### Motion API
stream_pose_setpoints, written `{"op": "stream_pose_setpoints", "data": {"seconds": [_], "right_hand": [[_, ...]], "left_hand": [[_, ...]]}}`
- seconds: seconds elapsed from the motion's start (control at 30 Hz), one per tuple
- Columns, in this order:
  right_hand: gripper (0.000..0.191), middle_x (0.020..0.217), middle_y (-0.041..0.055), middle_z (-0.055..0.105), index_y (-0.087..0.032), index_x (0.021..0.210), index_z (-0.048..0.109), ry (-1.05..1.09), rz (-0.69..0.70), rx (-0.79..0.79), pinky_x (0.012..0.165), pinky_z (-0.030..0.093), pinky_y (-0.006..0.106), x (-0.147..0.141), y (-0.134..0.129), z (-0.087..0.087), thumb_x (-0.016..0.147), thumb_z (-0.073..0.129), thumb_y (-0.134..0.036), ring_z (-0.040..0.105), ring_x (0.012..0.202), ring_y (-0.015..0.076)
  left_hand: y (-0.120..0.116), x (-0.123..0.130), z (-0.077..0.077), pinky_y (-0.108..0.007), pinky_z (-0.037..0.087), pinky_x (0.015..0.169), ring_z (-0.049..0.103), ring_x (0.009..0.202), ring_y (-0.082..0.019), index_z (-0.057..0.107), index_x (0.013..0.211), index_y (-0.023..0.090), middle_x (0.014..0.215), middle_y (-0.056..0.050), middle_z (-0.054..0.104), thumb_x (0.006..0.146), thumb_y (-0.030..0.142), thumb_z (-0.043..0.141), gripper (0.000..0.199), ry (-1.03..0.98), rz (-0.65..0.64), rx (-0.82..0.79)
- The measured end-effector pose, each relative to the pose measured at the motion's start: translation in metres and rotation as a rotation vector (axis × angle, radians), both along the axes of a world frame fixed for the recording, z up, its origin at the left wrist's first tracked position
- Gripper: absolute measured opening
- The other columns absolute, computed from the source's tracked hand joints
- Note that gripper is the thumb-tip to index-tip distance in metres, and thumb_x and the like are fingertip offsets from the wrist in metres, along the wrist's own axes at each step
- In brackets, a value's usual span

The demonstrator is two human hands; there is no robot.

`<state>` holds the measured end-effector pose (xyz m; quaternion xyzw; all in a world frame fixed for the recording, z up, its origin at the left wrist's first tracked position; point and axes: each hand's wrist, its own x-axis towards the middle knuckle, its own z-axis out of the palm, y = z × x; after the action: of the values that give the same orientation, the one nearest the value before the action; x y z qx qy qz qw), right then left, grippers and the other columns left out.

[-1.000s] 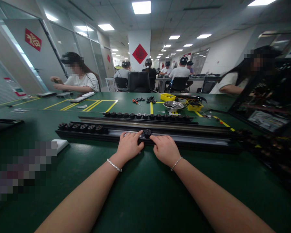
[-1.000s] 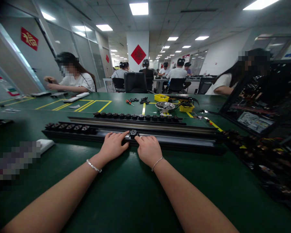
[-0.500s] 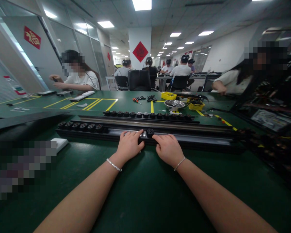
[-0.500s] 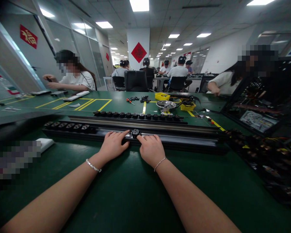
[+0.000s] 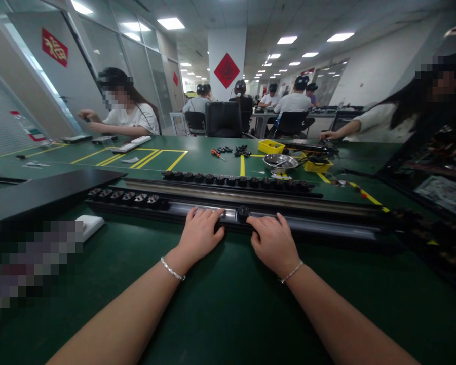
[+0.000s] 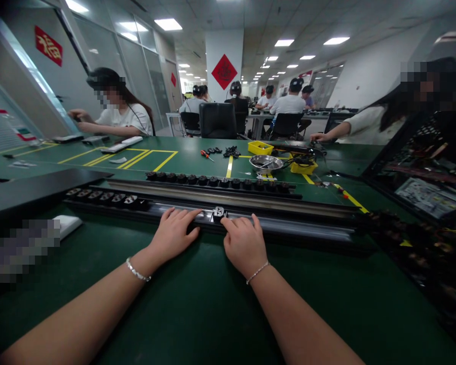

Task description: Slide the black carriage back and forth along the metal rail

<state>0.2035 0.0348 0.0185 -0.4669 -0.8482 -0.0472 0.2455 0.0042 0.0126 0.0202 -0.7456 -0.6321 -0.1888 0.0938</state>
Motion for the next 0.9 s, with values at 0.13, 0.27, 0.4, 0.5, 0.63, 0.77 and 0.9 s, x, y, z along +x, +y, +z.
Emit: {"op": "stream_pose_setpoints", "data": {"seconds": [0.13, 0.27, 0.4, 0.5, 0.63, 0.77, 0.9], "right_hand": [[0.030, 0.098, 0.0022, 0.067, -0.026, 0.104, 0.061, 0.021, -0.014, 0.009, 0.105, 0.017, 0.048, -0.001, -0.002, 0.001, 0.080, 0.047, -0.015, 0.056, 0.097, 0.0192], [0.030, 0.099, 0.0014, 0.067, -0.027, 0.104, 0.061, 0.041, -0.025, 0.015, 0.106, 0.014, 0.050, -0.001, -0.003, 0.000, 0.079, 0.049, -0.015, 0.054, 0.103, 0.0204], [0.030, 0.098, 0.0013, 0.068, -0.027, 0.104, 0.061, 0.052, -0.023, 0.035, 0.107, 0.015, 0.050, -0.001, -0.003, -0.002, 0.079, 0.050, -0.015, 0.055, 0.103, 0.0205], [0.027, 0.098, 0.0008, 0.068, -0.026, 0.101, 0.062, 0.063, -0.037, 0.049, 0.107, 0.016, 0.049, 0.000, -0.002, -0.003, 0.079, 0.051, -0.015, 0.056, 0.102, 0.0199], [0.024, 0.095, 0.0009, 0.069, -0.026, 0.097, 0.063, 0.060, -0.064, 0.063, 0.106, 0.017, 0.049, 0.000, -0.002, -0.002, 0.078, 0.052, -0.016, 0.057, 0.100, 0.0199], [0.024, 0.095, 0.0012, 0.069, -0.025, 0.098, 0.063, 0.055, -0.069, 0.064, 0.106, 0.016, 0.049, 0.000, -0.004, -0.002, 0.078, 0.052, -0.016, 0.057, 0.100, 0.0201], [0.025, 0.095, 0.0014, 0.069, -0.025, 0.099, 0.063, 0.064, -0.073, 0.058, 0.106, 0.017, 0.047, 0.000, -0.004, -0.003, 0.078, 0.053, -0.016, 0.057, 0.100, 0.0199]], "left_hand": [[-0.001, 0.000, 0.000, -0.045, 0.025, 0.105, 0.055, 0.103, -0.022, 0.053, 0.121, 0.026, 0.103, -0.003, 0.065, 0.083, 0.031, 0.047, 0.038, -0.022, -0.012, 0.005], [-0.002, 0.001, 0.001, -0.046, 0.022, 0.108, 0.052, 0.108, -0.021, 0.054, 0.118, 0.026, 0.109, -0.003, 0.064, 0.083, 0.028, 0.048, 0.036, -0.053, -0.023, 0.017], [-0.004, 0.003, 0.002, -0.047, 0.021, 0.109, 0.051, 0.110, -0.021, 0.054, 0.118, 0.025, 0.112, -0.003, 0.063, 0.082, 0.026, 0.049, 0.036, -0.076, -0.051, 0.005], [-0.005, 0.003, 0.002, -0.047, 0.021, 0.109, 0.050, 0.111, -0.021, 0.054, 0.117, 0.025, 0.112, -0.003, 0.062, 0.082, 0.025, 0.050, 0.036, -0.092, -0.055, 0.003], [-0.006, 0.004, 0.004, -0.049, 0.021, 0.109, 0.048, 0.114, -0.022, 0.054, 0.117, 0.025, 0.114, -0.004, 0.061, 0.081, 0.023, 0.052, 0.036, -0.116, -0.085, 0.013], [-0.016, 0.016, 0.011, -0.046, 0.026, 0.106, 0.048, 0.111, -0.022, 0.055, 0.113, 0.022, 0.112, -0.005, 0.059, 0.081, 0.022, 0.050, 0.032, -0.161, -0.152, 0.049], [-0.037, 0.041, 0.016, -0.037, 0.040, 0.091, 0.051, 0.098, -0.020, 0.057, 0.101, 0.019, 0.103, -0.005, 0.061, 0.083, 0.024, 0.048, 0.021, -0.179, -0.425, -0.031]]}}
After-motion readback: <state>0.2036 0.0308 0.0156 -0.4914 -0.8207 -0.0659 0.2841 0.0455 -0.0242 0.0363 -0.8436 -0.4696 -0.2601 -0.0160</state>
